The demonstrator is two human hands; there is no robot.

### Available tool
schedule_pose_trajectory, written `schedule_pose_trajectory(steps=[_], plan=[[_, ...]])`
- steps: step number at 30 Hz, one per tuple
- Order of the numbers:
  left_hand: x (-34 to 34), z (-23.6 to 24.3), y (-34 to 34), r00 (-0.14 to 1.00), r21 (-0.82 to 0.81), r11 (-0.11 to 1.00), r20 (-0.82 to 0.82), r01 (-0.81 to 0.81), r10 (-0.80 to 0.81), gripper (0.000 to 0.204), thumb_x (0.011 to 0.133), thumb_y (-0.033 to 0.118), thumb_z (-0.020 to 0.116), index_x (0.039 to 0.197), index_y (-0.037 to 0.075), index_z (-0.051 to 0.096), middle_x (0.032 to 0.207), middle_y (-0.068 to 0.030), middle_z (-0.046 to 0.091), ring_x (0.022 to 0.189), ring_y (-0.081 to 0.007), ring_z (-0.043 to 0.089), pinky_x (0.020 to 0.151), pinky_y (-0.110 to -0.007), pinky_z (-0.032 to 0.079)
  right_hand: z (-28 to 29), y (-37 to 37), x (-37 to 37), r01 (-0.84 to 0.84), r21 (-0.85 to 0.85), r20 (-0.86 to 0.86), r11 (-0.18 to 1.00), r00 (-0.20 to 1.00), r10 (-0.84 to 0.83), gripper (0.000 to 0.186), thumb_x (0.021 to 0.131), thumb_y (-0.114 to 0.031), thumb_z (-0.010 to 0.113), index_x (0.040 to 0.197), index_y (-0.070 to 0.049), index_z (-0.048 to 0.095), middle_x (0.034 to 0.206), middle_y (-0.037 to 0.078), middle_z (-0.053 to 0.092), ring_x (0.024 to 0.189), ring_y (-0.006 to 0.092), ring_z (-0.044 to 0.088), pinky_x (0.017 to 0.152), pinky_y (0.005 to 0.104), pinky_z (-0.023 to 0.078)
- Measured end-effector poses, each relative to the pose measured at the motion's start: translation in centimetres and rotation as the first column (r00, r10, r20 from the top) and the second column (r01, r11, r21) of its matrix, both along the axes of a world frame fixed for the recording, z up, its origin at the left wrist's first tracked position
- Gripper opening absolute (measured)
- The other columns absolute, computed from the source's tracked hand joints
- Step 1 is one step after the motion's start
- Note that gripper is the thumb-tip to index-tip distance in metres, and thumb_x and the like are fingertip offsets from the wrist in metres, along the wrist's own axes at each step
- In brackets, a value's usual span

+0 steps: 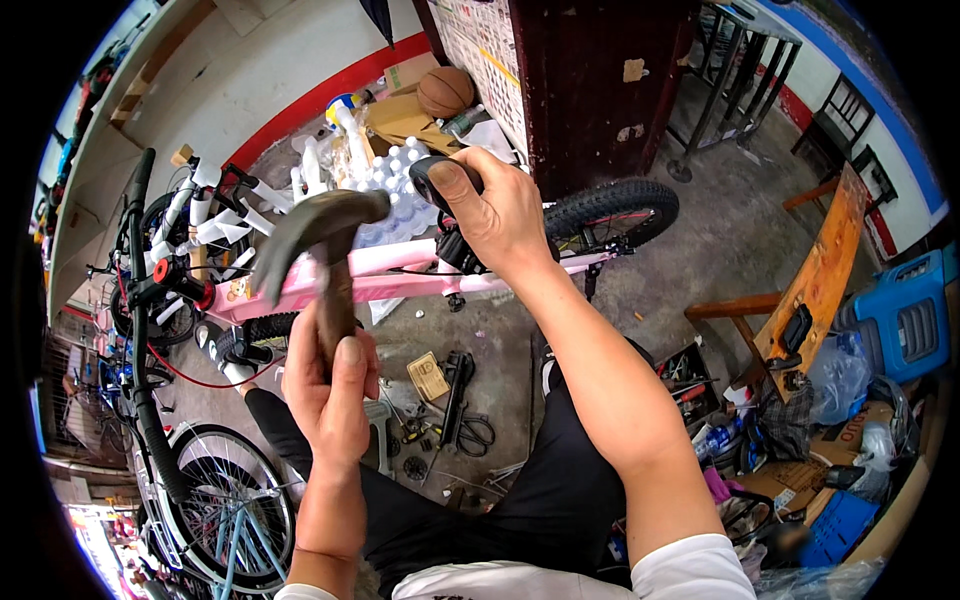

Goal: The person unwraps a bicycle seat from bubble wrap, removes a small component from the seat post using a wrench, and kemudian strikes the underside of the seat with a hammer before reattaching the seat post.

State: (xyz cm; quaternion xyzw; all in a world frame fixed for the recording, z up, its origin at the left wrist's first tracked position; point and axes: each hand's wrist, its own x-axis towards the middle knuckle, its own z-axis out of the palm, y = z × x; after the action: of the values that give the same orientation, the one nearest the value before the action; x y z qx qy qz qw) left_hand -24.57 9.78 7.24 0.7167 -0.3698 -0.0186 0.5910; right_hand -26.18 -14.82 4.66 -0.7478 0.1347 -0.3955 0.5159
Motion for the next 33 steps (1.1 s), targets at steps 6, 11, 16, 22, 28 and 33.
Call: schedule_pose_trajectory(steps=[6,11,16,22,28,33], plan=[[-0.4,-4.3,-0.2,1.000,0.090,0.996,0.018,-0.011,0.010,0.039,0.103,0.020,0.061,0.133,-0.003,0.053,0.077,0.0002,0.057,0.057,-0.0043,0.047,0.051,-0.021,0.037,-0.4,-0.3,1.5,0.100,0.011,0.126,0.995,0.987,-0.100,0.082,0.096,-0.076,0.044,0.090,0.003,0.064,0.067,0.018,0.057,0.067,0.0263,0.060,0.066,0.0396,0.046],[-0.9,-4.8,-0.1,0.999,0.062,0.998,-0.036,-0.021,0.023,0.046,0.103,0.022,0.063,0.138,-0.004,0.050,0.075,0.0012,0.056,0.057,-0.0042,0.047,0.051,-0.020,0.036,-0.9,-1.4,2.0,0.108,0.115,0.071,0.987,0.991,-0.117,0.087,0.096,-0.080,0.038,0.086,0.003,0.061,0.066,0.015,0.052,0.069,0.0208,0.050,0.071,0.0393,0.046],[-0.8,-3.4,-1.0,0.999,-0.020,1.000,-0.040,0.004,-0.005,0.048,0.104,0.025,0.062,0.139,-0.006,0.049,0.077,-0.0008,0.056,0.057,-0.0054,0.046,0.051,-0.020,0.036,-1.3,-3.0,1.7,0.087,0.240,-0.010,0.967,0.996,-0.087,0.090,0.096,-0.081,0.035,0.087,0.004,0.064,0.067,0.009,0.054,0.074,0.0149,0.050,0.073,0.0365,0.047],[-0.8,-3.1,-2.1,0.998,-0.131,0.991,-0.068,0.006,-0.015,0.044,0.105,0.023,0.061,0.138,-0.005,0.050,0.078,-0.0010,0.056,0.057,-0.0062,0.046,0.051,-0.021,0.035,0.0,-3.4,1.2,-0.067,0.469,0.084,0.881,0.996,0.030,0.089,0.089,-0.087,0.041,0.090,-0.001,0.068,0.076,0.007,0.067,0.066,0.0144,0.063,0.064,0.0291,0.053],[-1.4,-3.3,-3.5,0.996,0.077,0.997,-0.094,0.001,0.007,0.043,0.097,0.011,0.064,0.137,-0.004,0.055,0.089,-0.0127,0.070,0.077,-0.0132,0.062,0.071,-0.030,0.051,-2.2,-6.0,0.8,0.126,0.309,-0.111,0.943,0.989,-0.096,0.089,0.088,-0.087,0.042,0.091,-0.002,0.068,0.075,0.006,0.066,0.066,0.0145,0.064,0.063,0.0303,0.054],[-1.5,-2.5,-3.3,0.998,-0.337,0.939,0.019,0.063,-0.060,0.046,0.105,0.020,0.052,0.139,-0.010,0.045,0.075,-0.0061,0.060,0.055,-0.0084,0.050,0.050,-0.023,0.040,-0.2,-4.4,0.3,-0.058,0.567,0.042,0.822,0.998,0.041,0.086,0.090,-0.084,0.044,0.091,-0.002,0.069,0.076,0.006,0.067,0.068,0.0129,0.064,0.066,0.0285,0.052]])
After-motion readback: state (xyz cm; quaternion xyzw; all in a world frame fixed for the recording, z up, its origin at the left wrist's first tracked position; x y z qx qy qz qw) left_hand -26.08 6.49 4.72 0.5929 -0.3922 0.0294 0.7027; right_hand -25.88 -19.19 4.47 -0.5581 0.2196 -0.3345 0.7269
